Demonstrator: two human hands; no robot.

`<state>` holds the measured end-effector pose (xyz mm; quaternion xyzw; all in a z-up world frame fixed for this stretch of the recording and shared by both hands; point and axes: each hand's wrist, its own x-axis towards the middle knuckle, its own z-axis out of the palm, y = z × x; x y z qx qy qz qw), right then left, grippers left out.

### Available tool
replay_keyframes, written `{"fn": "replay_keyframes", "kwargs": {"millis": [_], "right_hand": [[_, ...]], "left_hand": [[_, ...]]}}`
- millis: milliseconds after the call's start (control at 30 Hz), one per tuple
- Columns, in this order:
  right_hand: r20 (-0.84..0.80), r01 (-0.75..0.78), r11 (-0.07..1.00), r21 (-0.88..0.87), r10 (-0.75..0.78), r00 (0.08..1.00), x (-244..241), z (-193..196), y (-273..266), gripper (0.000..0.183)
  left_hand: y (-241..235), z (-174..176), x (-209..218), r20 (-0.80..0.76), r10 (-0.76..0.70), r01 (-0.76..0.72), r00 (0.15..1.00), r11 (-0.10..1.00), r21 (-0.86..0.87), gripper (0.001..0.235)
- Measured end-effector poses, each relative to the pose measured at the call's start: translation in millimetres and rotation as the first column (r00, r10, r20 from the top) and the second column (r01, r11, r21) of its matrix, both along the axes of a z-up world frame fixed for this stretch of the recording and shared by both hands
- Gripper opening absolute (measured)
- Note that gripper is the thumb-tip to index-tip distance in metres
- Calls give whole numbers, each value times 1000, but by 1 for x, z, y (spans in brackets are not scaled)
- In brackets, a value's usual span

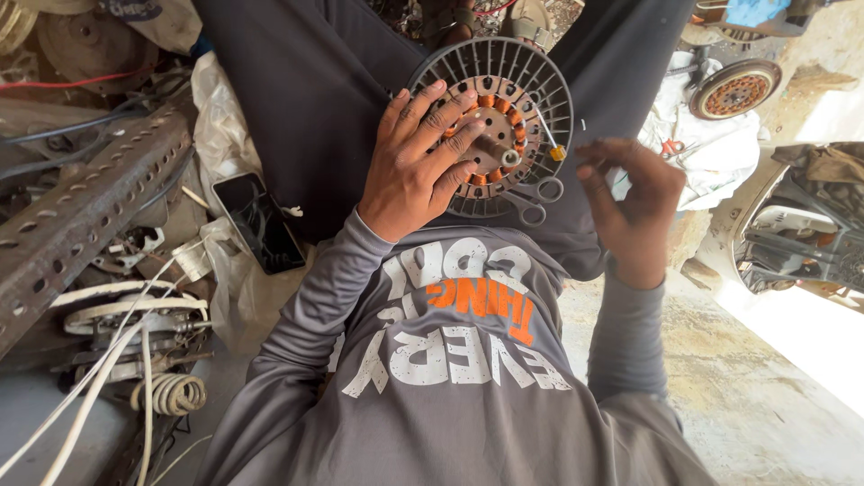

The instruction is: The person works on a fan motor coil, trimming wires with shears and adjusting the copper windings by hand while seated.

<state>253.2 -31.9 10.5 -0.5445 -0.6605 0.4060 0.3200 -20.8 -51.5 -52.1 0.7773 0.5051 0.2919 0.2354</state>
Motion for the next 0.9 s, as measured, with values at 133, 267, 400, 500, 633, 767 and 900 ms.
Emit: {"fn": "replay_keyframes", "kwargs": {"millis": [133, 267, 400, 500, 633, 767, 900], "right_hand": [[139, 44, 998, 37, -49, 989, 16, -17, -17, 19], [132, 23, 998, 55, -31, 991, 12, -19, -22, 33], [239, -155, 972, 174, 111, 965, -7, -22, -25, 60], [348, -255, 965, 69, 216, 912, -11, -22, -26, 65], [482, -282, 956, 86, 208, 851, -2, -18, -34, 58], [426, -246, 969, 35, 208, 880, 3, -19, -34, 57], [293, -251, 942, -224, 311, 904, 30, -16, -37, 60]], "left_hand": [[9, 0, 5, 85, -33, 35, 996, 999, -22, 37], [24, 2, 7, 130, -110, 105, 985, 993, 45, 37], [31, 9, 18, 195, -131, 115, 972, 989, 88, 27], [35, 11, 24, 223, -117, 101, 968, 991, 84, 25], [36, 10, 23, 219, -142, 127, 965, 988, 82, 22], [39, 12, 23, 219, -126, 113, 968, 991, 71, 19], [37, 15, 21, 221, -95, 82, 971, 994, 65, 20]]}}
